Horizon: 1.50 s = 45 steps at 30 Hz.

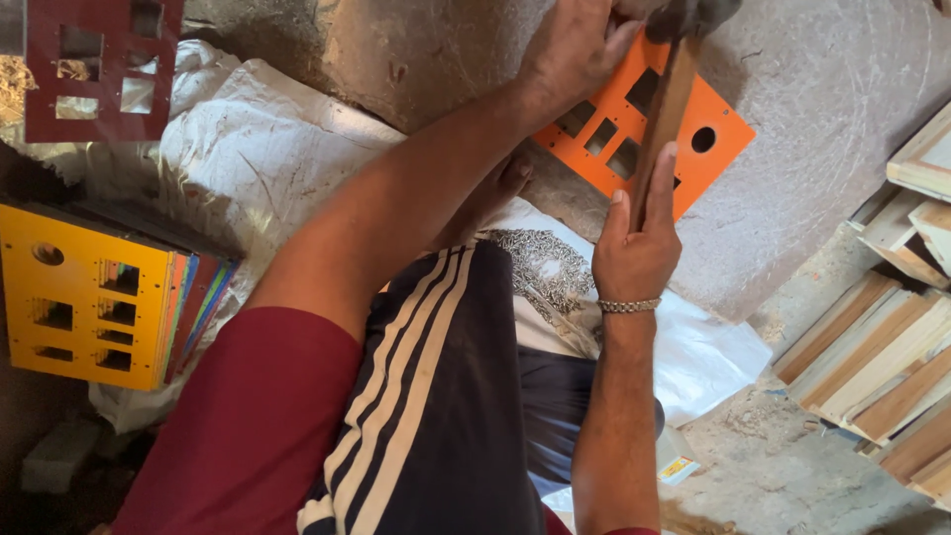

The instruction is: The person assembles wooden frames by hammering nails into pre-drilled holes using a hammer. They work on multiple frames, including red, orange, and yellow ones, and place the completed frames into a stack.

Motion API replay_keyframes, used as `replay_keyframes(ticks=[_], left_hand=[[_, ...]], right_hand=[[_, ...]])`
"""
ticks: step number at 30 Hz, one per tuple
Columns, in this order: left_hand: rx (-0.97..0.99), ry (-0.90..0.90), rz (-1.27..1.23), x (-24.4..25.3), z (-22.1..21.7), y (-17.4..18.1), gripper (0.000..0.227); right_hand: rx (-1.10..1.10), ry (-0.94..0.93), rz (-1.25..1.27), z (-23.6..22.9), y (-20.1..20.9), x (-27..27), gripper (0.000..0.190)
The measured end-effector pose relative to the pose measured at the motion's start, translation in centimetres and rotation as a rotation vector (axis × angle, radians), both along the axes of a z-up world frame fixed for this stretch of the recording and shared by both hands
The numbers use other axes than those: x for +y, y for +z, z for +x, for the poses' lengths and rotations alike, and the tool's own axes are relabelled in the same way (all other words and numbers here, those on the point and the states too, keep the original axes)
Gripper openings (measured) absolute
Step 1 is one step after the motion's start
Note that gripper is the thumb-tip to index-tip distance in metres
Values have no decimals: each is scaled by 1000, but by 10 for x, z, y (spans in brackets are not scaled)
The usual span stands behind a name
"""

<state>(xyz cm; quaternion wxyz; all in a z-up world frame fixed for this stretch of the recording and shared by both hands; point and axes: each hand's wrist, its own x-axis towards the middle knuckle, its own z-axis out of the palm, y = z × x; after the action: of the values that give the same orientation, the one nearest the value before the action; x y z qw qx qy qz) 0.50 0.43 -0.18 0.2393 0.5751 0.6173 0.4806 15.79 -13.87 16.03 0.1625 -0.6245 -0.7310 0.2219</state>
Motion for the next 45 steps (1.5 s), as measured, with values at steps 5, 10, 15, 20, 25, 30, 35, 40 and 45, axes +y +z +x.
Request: replay_keyframes(ticks=[5,10,15,20,25,30,35,40,45], left_hand=[[-175,-92,-120,-7,-4,-1,11],[-123,-46,16,-2,1,-1,22],[-7,-51,-68,-6,-2,-3,28],[-256,-63,-71,-3,-2,-2,21],[510,25,379,-10,-4,-10,7],[956,-113,214,-8,-10,-10,18],[-261,35,-1,0,-6,8,13],[90,-141,34,15,-30,17,15],[174,-289,-127,18,-51,12,11]], right_hand=[[111,-129,-108,-2,4,-5,66],[200,3,202,9,43,-8,61],[462,-209,513,21,70,0,69],[71,146,721,-13,18,11,53],[119,-15,60,-10,-11,-10,57],[186,-248,-55,3,0,-74,64],[50,-376,-260,18,15,-163,68],[77,-34,27,13,3,-188,62],[389,-611,-400,-3,2,-155,74]])
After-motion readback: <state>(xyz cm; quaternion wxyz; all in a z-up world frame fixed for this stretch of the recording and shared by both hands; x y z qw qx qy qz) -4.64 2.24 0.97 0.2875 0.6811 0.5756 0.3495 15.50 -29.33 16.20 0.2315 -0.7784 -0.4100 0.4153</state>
